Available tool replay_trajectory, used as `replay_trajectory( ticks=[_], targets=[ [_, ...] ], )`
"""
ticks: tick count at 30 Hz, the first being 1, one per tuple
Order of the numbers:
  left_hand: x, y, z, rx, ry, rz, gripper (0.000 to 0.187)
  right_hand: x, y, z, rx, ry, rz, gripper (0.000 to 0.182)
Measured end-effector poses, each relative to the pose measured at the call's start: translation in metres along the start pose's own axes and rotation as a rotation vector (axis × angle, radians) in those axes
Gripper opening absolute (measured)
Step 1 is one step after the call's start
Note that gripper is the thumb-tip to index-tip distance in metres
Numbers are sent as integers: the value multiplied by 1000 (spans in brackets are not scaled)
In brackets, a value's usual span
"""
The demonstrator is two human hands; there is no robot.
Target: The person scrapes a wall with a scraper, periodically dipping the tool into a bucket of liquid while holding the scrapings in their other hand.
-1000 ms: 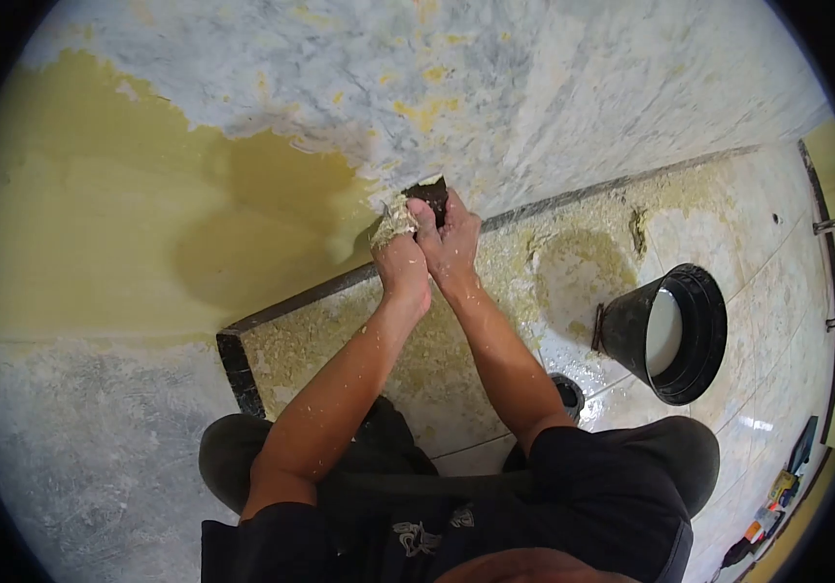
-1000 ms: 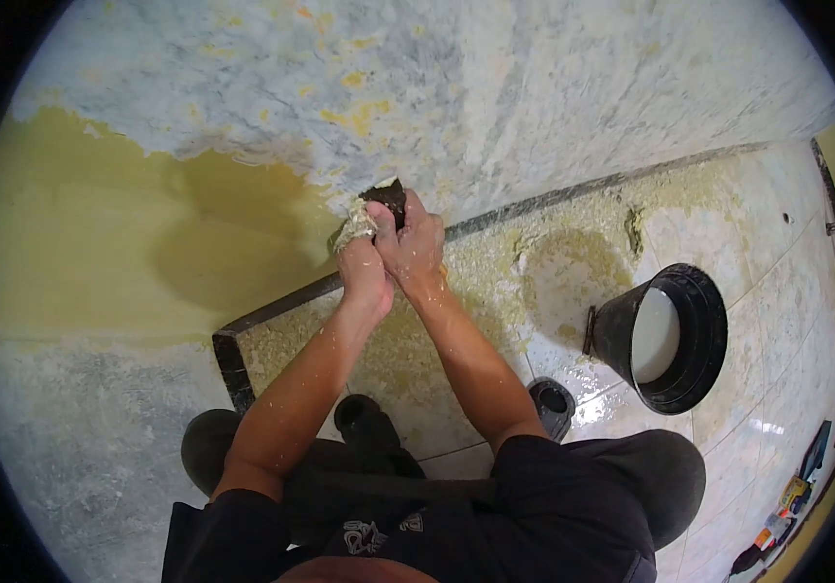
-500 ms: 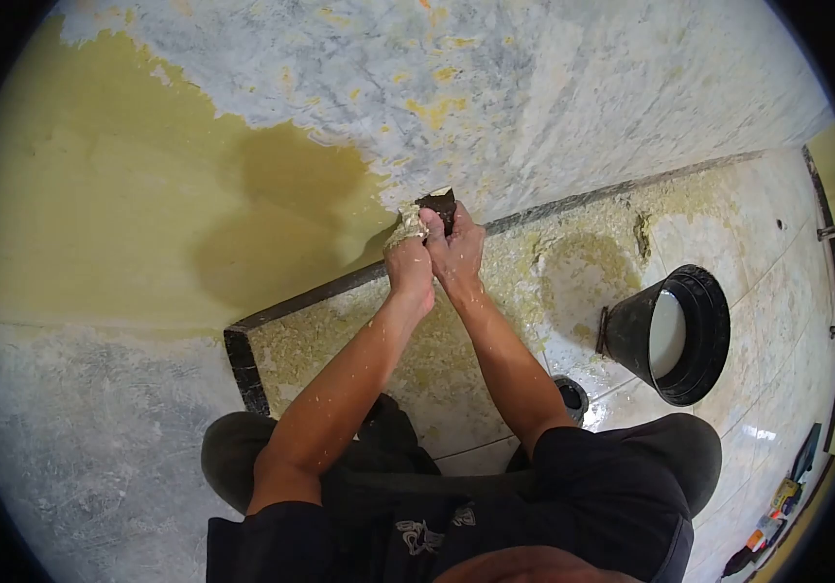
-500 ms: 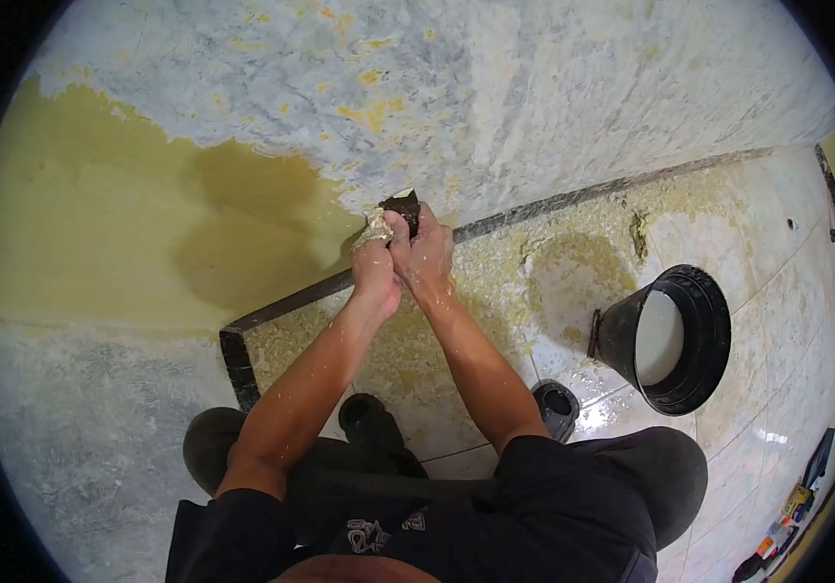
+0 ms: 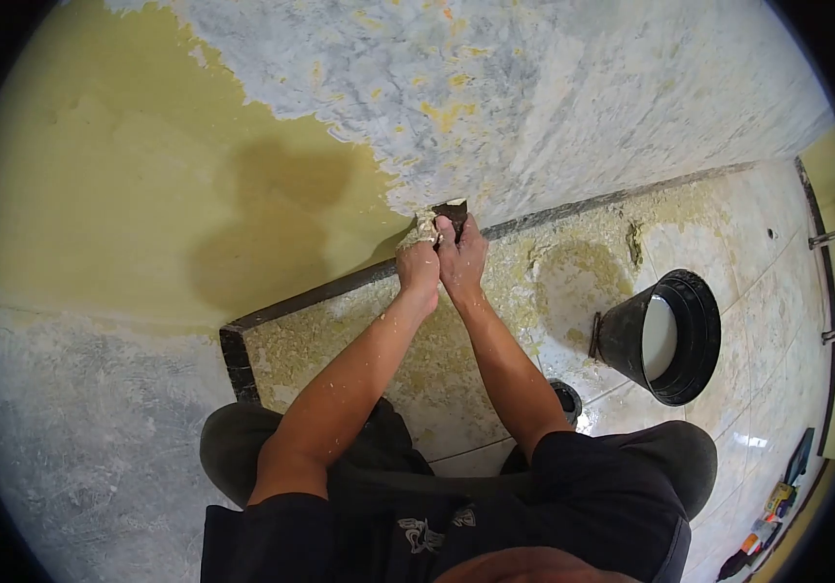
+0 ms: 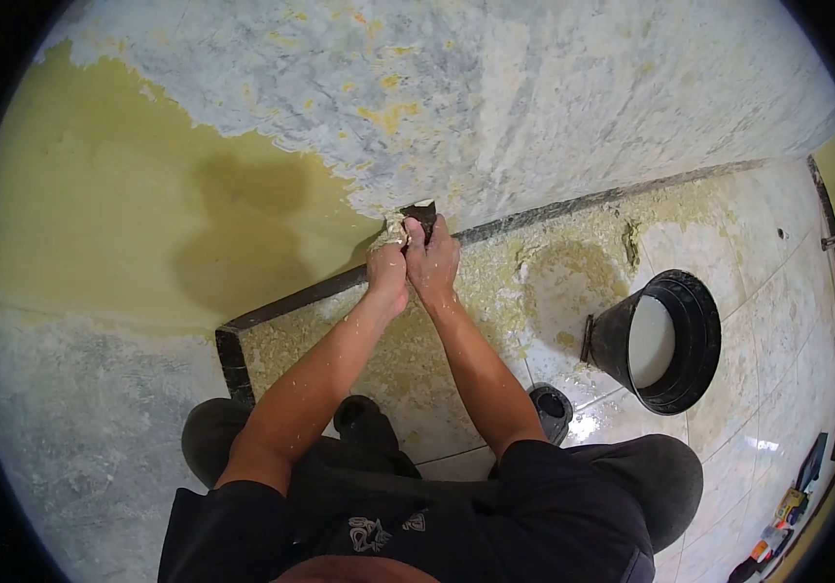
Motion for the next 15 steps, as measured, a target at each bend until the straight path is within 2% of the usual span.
replay_trajectory(
  ticks=[4, 6, 10, 12, 13, 15],
  targets=[
    [-1, -4, -2, -59, -17, -39, 33, 7, -4, 15, 13, 108, 19, 43],
    [-6, -6, -1, -39, 49, 33, 37, 5, -2, 12, -4, 64, 16, 41],
    [-7, -2, 6, -73, 18, -19, 34, 5, 1, -12, 26, 14, -6, 39],
    [-3, -18, 20, -116, -26, -3, 25, 10, -3, -4, 62, 71, -12, 38],
    [0, -18, 25, -113, -28, -5, 25, 7, -3, -16, 8, 80, 26, 38],
    [6, -20, 40, 34, -33, 17, 24, -2, 3, -32, -43, 75, 53, 38]
  ],
)
Point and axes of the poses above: each hand's wrist, its own y-axis towards the middle knuckle, its own x-axis out of the palm, z = x × y, the point moved 9 cm from there along y, towards the middle knuckle, and after that the axes turned 10 degrees about -z, right-handed, at the moved point
